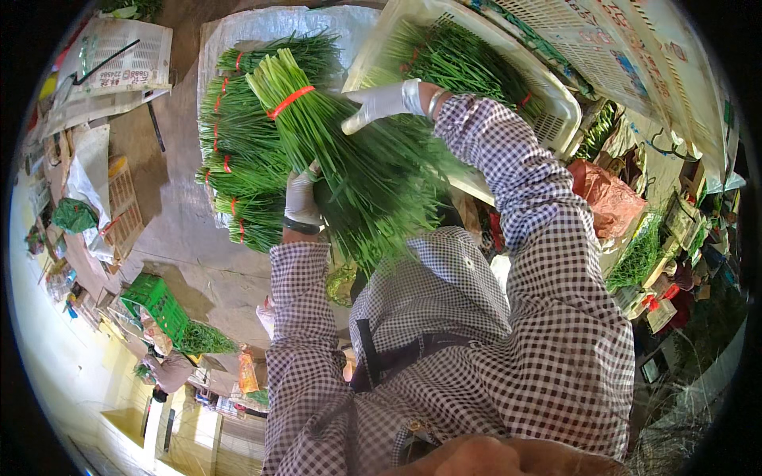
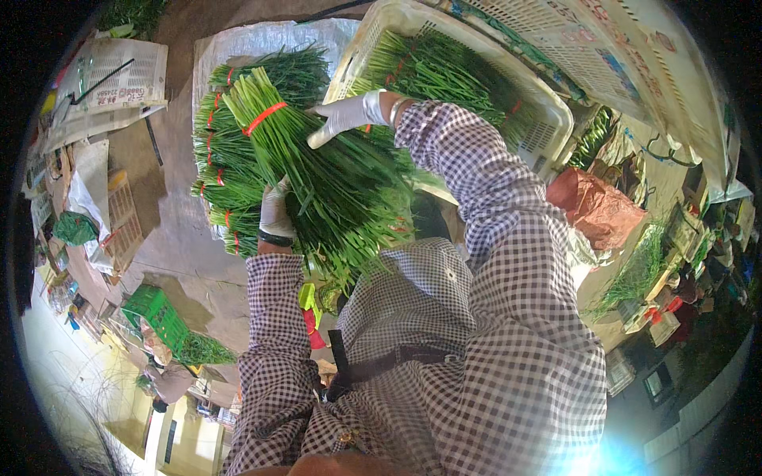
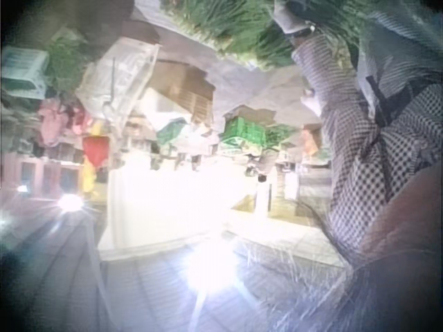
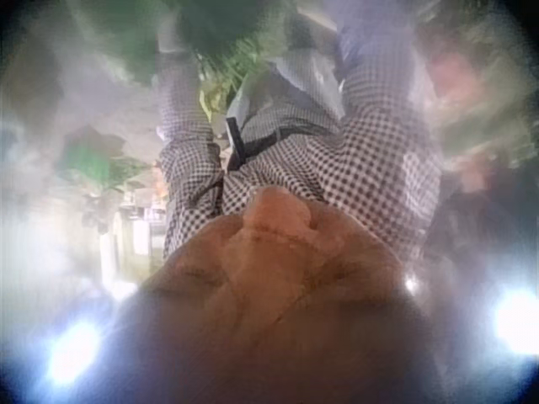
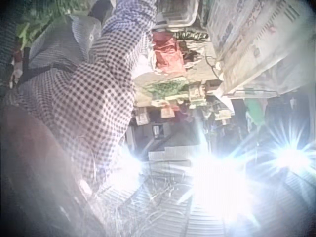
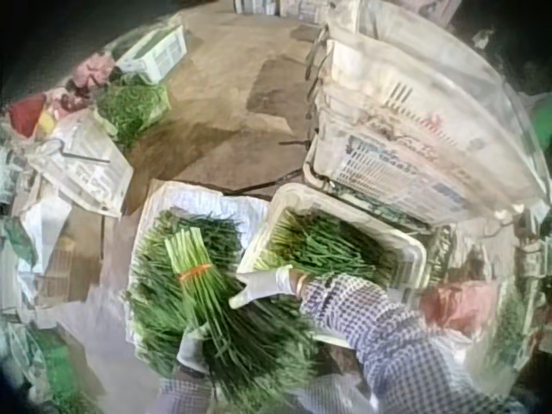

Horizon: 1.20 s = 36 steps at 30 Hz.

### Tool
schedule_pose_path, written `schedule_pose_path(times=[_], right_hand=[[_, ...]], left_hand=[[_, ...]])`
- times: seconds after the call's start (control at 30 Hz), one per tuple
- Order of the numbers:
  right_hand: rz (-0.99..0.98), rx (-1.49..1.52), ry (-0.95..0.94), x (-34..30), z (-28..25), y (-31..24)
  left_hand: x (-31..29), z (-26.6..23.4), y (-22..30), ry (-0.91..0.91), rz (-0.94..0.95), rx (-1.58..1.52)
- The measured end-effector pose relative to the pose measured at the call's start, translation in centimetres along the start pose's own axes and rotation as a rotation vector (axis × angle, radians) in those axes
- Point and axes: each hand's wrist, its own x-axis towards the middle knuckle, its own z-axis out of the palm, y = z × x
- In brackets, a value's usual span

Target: The person picks up bundles of green leaves and places them one at a time into a white plastic crate.

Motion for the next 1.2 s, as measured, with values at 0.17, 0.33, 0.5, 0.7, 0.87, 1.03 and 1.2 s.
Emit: schedule_pose_path(times=[0.17,0.33,0.5,0.7,0.87,1.03,1.2], right_hand=[[-0.223,0.254,0.183,-1.9,4.3,-3.2],[-0.014,0.287,0.292,-6.6,2.3,1.4],[0.104,-0.258,0.262,-13.7,-5.7,7.0],[0.489,-0.649,0.378,-17.0,-14.6,12.6],[0.409,-0.591,0.533,-9.3,-16.5,19.8],[0.415,-0.609,0.620,-1.1,-15.1,24.9],[0.398,-0.566,0.639,0.4,-15.8,27.8]], left_hand=[[0.4,3.8,-3.7,0.147,0.286,0.162],[2.7,6.5,-17.2,-0.237,0.213,-0.358],[2.1,10.3,-17.1,-0.493,-0.171,0.329],[9.1,14.0,-16.1,-0.417,-0.213,1.248],[16.9,9.8,-19.9,-0.298,0.152,1.296],[21.4,9.2,-18.5,-0.197,0.319,1.696],[28.0,6.9,-18.2,-0.180,0.275,2.102]])
